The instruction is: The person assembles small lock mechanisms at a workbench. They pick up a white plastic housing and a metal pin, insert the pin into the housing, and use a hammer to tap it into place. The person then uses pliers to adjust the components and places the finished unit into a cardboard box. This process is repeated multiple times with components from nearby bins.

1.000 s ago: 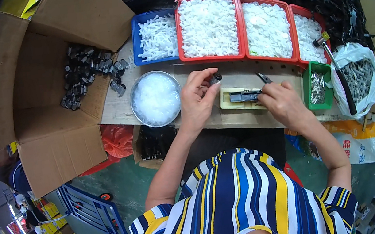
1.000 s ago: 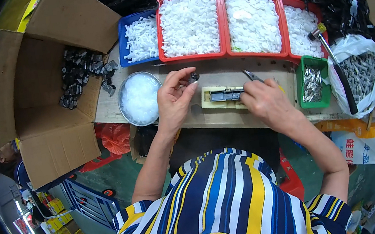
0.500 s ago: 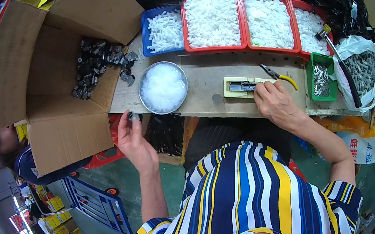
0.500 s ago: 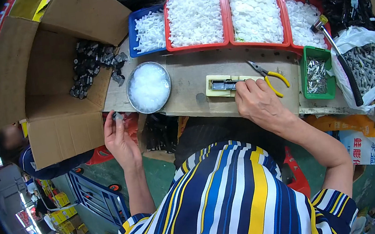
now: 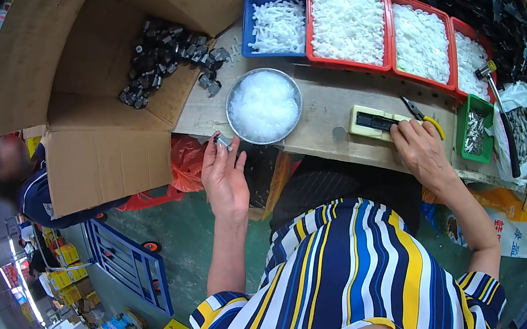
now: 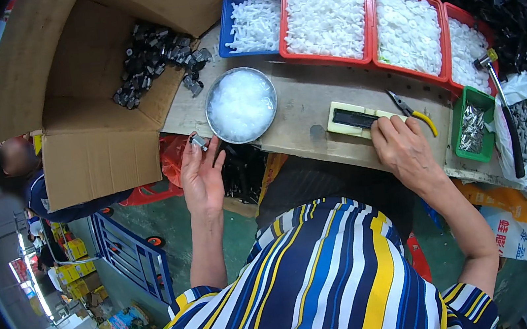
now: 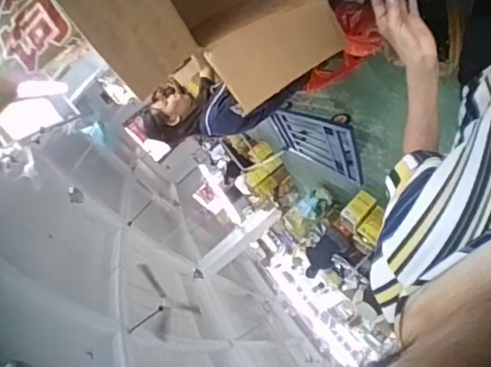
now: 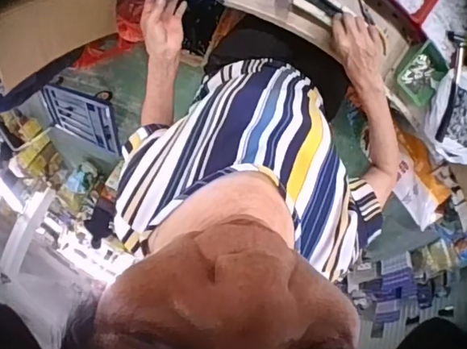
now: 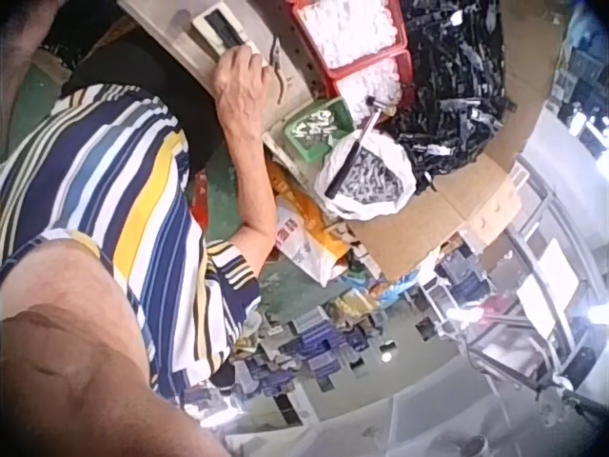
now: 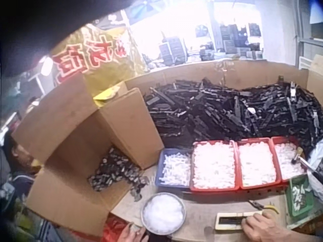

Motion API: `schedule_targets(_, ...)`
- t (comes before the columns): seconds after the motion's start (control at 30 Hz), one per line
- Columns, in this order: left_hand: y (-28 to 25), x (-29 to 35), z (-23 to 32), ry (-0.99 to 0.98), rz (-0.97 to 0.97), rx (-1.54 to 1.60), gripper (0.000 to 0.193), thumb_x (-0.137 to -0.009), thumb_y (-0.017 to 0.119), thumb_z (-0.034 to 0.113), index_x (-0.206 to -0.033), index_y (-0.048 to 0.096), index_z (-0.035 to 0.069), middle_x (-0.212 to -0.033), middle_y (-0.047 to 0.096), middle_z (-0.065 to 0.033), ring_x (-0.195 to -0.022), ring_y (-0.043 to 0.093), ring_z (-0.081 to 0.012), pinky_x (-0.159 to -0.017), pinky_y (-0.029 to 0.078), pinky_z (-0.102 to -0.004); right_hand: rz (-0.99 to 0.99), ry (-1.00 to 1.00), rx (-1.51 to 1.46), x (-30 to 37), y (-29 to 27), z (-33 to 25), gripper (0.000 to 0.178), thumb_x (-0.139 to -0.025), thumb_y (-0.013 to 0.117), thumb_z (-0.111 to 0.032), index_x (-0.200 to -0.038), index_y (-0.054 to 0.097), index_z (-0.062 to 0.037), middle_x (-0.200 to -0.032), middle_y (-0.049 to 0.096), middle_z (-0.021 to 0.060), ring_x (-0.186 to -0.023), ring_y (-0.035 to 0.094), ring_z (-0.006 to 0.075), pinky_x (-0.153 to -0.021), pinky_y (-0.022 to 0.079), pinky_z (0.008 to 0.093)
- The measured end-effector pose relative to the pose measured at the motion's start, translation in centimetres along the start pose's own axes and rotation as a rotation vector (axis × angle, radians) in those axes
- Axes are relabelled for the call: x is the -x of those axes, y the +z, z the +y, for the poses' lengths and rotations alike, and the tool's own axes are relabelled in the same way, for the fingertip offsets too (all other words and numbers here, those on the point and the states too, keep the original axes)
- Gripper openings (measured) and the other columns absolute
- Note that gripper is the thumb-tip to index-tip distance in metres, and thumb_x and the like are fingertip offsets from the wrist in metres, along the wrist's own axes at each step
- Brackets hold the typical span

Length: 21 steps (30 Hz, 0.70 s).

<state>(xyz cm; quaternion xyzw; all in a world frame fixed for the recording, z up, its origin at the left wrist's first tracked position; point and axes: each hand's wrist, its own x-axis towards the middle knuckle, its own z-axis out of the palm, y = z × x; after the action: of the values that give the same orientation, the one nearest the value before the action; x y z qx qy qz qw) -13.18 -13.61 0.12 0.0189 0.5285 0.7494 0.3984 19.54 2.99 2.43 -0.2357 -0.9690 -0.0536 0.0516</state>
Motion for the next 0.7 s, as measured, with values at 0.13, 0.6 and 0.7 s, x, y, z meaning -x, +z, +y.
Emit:
schedule_targets(0.13,0.1,-0.5,-0.1,0.010,-0.024,0.013,0.034,-0.102,0.058,0.016,-0.135,0.055,0.010,-0.123,0.062,-0.0039,-0.124,0.058,-0.0240,-0.100,0.043,-0.0398,0.000,0.028,-0.039,0.1,0.1,0.1,0.028,-0.078,0.060,-0.007,-0.104,0.063,0.0005,-0.091,0.055,0.0087,-0.091,0.059,0.0218,-0.080,0.045,0.0357)
schedule_targets(0.6,2.3,-1.5,-1.1,-0.015,-0.132,0.057,0.031,-0.101,0.060,0.012,-0.131,0.057,0.007,-0.115,0.065,-0.0035,-0.121,0.061,-0.0231,-0.102,0.042,-0.0391,0.054,0.093,-0.168,0.1,0.8,0.6,0.016,-0.080,0.061,-0.006,-0.095,0.062,-0.0026,-0.090,0.055,0.0093,-0.090,0.059,0.0238,-0.080,0.045,0.0371)
schedule_targets(0.7,1.6,-2.2,-1.3,-0.002,-0.124,0.048,0.030,-0.100,0.061,0.012,-0.129,0.058,0.007,-0.115,0.065,-0.0034,-0.119,0.061,-0.0207,-0.101,0.042,-0.0384,0.040,0.132,-0.200,-0.1,0.7,0.4,0.012,-0.080,0.061,-0.005,-0.091,0.062,-0.0033,-0.090,0.055,0.0098,-0.091,0.059,0.0250,-0.080,0.045,0.0384)
